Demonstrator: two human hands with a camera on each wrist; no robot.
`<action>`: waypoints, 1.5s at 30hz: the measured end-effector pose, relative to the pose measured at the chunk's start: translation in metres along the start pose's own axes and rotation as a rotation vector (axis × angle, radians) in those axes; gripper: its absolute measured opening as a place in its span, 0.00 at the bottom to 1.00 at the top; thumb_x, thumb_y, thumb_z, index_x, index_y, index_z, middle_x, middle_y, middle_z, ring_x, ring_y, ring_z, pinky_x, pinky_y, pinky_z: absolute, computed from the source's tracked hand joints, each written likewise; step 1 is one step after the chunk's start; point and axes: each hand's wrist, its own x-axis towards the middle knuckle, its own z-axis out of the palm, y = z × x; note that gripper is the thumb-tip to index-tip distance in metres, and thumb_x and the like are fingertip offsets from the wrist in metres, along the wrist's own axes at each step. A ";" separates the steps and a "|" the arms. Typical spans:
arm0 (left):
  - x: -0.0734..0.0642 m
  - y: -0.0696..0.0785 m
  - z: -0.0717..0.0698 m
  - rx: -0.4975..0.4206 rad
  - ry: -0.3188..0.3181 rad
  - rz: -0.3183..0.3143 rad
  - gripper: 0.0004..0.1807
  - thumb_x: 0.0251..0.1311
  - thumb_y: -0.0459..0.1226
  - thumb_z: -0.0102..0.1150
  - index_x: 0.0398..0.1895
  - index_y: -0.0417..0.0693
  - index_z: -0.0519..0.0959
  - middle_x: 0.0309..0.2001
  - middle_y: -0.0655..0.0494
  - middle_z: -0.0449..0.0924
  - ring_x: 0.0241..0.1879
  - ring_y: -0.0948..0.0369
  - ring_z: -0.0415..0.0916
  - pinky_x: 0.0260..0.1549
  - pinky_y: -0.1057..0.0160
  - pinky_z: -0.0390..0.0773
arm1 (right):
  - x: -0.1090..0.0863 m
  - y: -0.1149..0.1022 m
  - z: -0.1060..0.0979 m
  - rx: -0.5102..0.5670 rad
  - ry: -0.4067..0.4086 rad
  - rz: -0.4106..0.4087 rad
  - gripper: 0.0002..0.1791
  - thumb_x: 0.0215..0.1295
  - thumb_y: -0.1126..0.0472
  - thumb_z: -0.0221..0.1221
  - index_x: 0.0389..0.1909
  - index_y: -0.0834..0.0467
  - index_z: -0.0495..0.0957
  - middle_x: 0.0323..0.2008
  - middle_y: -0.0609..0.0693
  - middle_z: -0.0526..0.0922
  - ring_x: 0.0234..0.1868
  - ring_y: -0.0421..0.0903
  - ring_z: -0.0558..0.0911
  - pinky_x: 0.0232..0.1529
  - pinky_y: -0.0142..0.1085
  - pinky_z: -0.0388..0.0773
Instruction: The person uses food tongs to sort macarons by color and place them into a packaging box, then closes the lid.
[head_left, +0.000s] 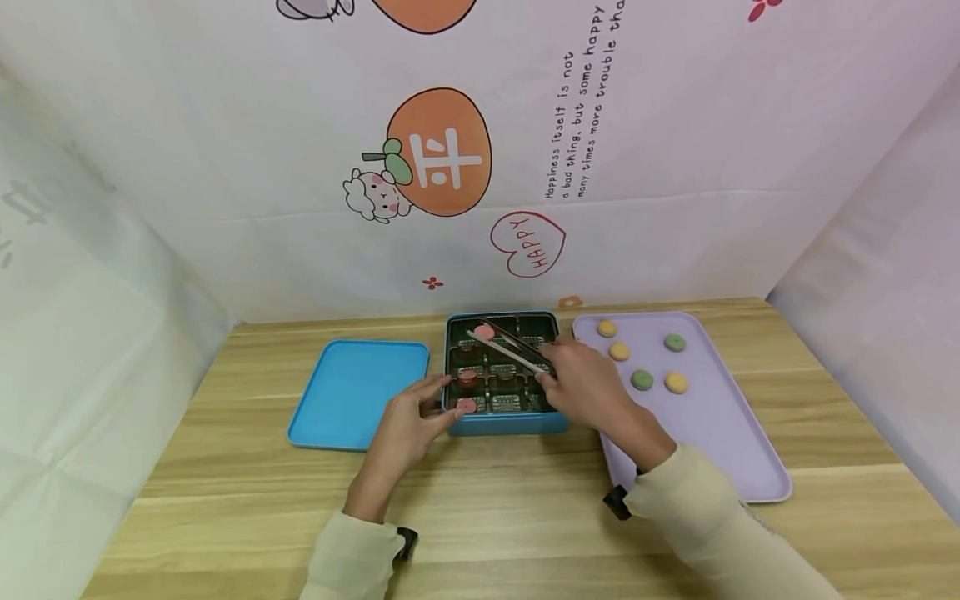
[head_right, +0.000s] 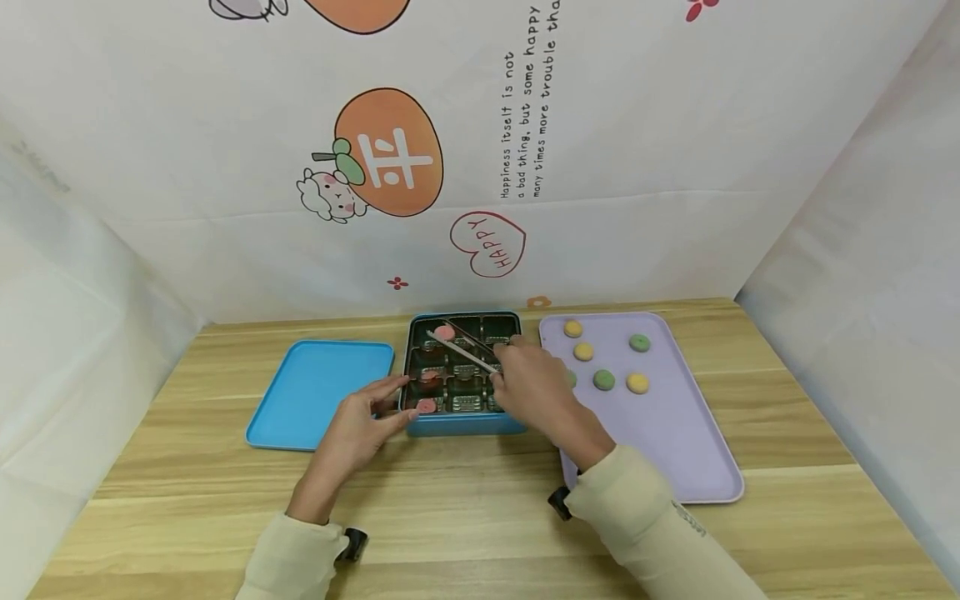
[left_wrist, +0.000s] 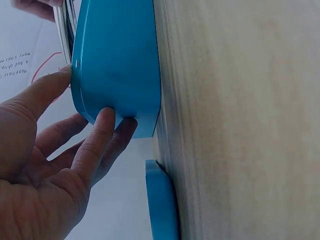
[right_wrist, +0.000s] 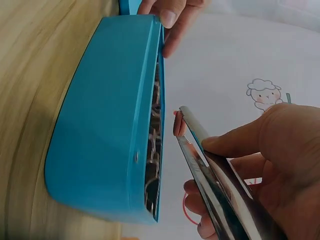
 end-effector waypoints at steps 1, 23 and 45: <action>0.000 0.000 0.000 -0.001 -0.001 0.001 0.30 0.66 0.38 0.71 0.72 0.45 0.77 0.75 0.42 0.70 0.63 0.46 0.81 0.54 0.50 0.86 | 0.003 -0.002 0.001 -0.003 -0.010 0.005 0.23 0.71 0.63 0.63 0.64 0.69 0.80 0.51 0.65 0.85 0.36 0.54 0.84 0.24 0.39 0.75; 0.000 -0.001 0.000 -0.005 0.003 -0.002 0.30 0.66 0.40 0.72 0.71 0.44 0.78 0.75 0.42 0.71 0.71 0.42 0.73 0.60 0.45 0.82 | 0.028 -0.016 0.015 -0.058 -0.104 0.048 0.24 0.74 0.63 0.59 0.68 0.65 0.78 0.63 0.66 0.80 0.44 0.56 0.85 0.22 0.37 0.69; 0.002 -0.002 -0.001 -0.027 0.003 0.003 0.30 0.65 0.37 0.72 0.71 0.44 0.78 0.75 0.43 0.71 0.67 0.44 0.78 0.57 0.49 0.85 | 0.031 -0.014 0.020 -0.039 -0.122 0.064 0.25 0.75 0.62 0.60 0.70 0.65 0.76 0.68 0.68 0.76 0.45 0.58 0.86 0.21 0.36 0.68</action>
